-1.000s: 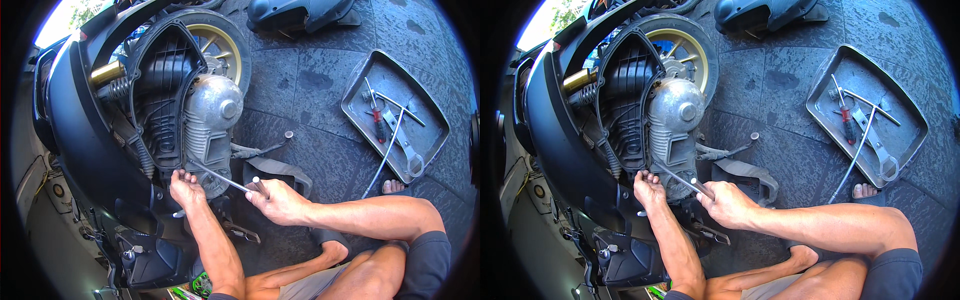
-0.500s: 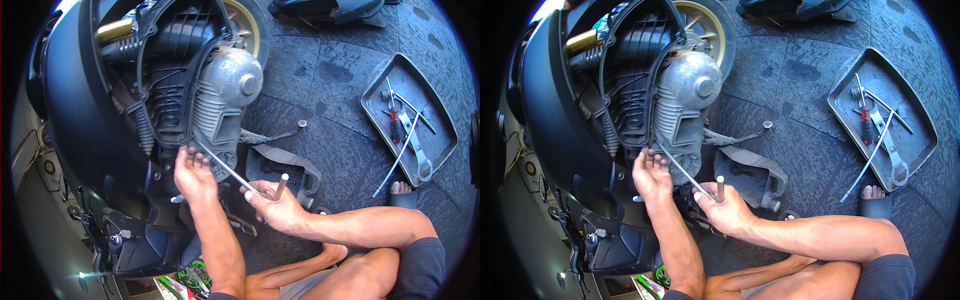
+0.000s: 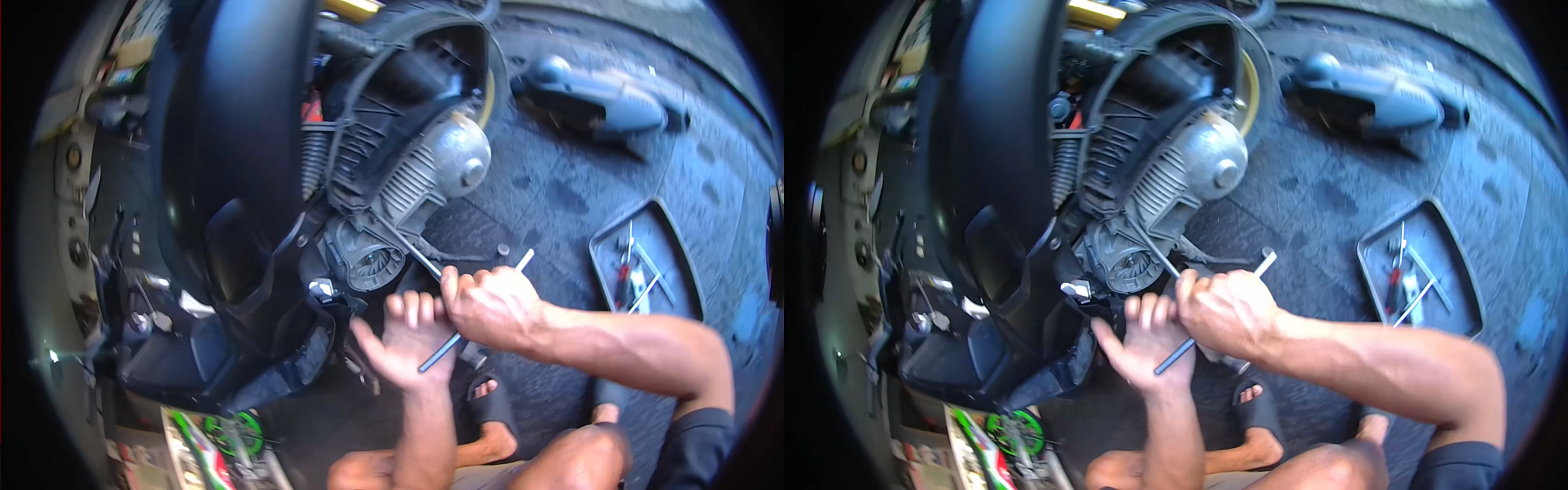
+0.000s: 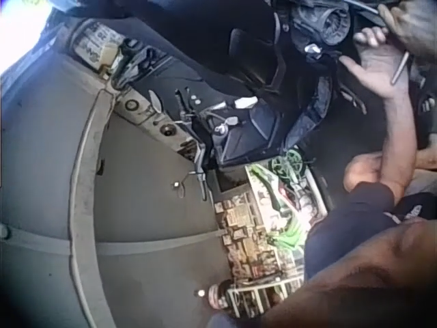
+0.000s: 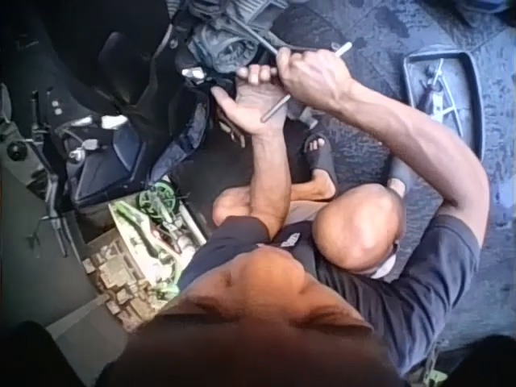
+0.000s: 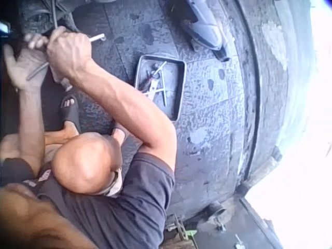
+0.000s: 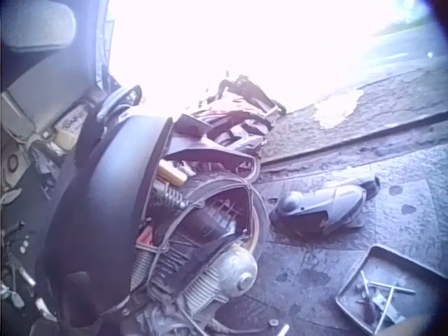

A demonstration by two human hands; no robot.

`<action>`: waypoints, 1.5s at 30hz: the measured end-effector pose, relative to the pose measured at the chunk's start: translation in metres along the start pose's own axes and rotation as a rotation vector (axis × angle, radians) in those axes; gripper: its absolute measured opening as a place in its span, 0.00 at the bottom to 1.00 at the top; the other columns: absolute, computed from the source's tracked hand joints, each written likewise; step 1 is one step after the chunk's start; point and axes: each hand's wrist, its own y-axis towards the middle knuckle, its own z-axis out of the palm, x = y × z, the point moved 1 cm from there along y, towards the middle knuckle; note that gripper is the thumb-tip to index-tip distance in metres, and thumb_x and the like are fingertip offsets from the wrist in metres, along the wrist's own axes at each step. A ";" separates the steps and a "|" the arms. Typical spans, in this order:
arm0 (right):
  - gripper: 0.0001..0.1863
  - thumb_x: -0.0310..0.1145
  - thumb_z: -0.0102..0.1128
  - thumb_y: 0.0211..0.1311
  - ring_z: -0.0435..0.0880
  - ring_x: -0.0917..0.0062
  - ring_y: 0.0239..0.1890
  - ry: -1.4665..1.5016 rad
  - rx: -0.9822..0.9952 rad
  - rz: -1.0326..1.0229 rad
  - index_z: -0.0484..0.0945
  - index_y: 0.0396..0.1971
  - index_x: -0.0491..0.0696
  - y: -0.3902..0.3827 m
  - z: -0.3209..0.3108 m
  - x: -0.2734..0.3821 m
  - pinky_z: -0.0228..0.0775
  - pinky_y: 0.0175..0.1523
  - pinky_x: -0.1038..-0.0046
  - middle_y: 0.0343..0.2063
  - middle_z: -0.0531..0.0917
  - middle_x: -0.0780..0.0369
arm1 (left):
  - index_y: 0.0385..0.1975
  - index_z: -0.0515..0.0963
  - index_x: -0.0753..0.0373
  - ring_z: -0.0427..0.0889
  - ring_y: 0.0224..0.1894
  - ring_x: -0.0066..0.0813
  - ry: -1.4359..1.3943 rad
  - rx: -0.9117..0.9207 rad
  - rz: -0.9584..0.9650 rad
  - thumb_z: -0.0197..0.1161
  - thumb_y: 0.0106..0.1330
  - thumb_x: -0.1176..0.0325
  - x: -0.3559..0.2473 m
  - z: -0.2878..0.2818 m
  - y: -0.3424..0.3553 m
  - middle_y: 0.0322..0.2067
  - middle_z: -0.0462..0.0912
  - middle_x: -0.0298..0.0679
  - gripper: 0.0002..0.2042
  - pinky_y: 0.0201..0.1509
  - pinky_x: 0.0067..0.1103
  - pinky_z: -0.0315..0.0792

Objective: Disassembling the CVT transmission cover of a motorcycle using a T-handle wrench.

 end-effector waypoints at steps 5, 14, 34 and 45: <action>0.14 0.31 0.59 0.53 0.81 0.67 0.32 -0.022 -0.182 0.185 0.73 0.38 0.42 -0.017 0.011 -0.002 0.70 0.40 0.66 0.28 0.81 0.58 | 0.54 0.71 0.67 0.78 0.48 0.28 0.531 0.136 -0.605 0.40 0.78 0.52 0.015 -0.031 0.035 0.46 0.79 0.43 0.23 0.54 0.28 0.72; 0.26 0.28 0.57 0.57 0.81 0.61 0.17 0.396 -0.017 0.510 0.71 0.58 0.40 -0.079 0.028 0.006 0.74 0.28 0.61 0.17 0.80 0.53 | 0.34 0.76 0.67 0.66 0.20 0.19 0.442 0.115 -0.716 0.50 0.76 0.60 -0.001 -0.037 0.039 0.15 0.63 0.28 0.16 0.30 0.23 0.69; 0.23 0.22 0.53 0.65 0.76 0.82 0.20 0.593 -0.415 0.260 0.68 0.60 0.39 -0.066 0.005 0.025 0.69 0.27 0.77 0.23 0.79 0.61 | 0.31 0.75 0.65 0.64 0.18 0.17 0.701 0.119 -0.538 0.52 0.75 0.60 0.008 -0.048 0.040 0.17 0.65 0.26 0.14 0.28 0.19 0.67; 0.26 0.36 0.48 0.68 0.85 0.59 0.26 0.739 0.047 0.664 0.64 0.62 0.37 -0.085 0.038 0.023 0.76 0.33 0.63 0.23 0.81 0.48 | 0.32 0.75 0.64 0.61 0.19 0.14 0.571 0.104 -0.548 0.51 0.76 0.58 0.003 -0.053 0.040 0.16 0.62 0.25 0.16 0.28 0.18 0.65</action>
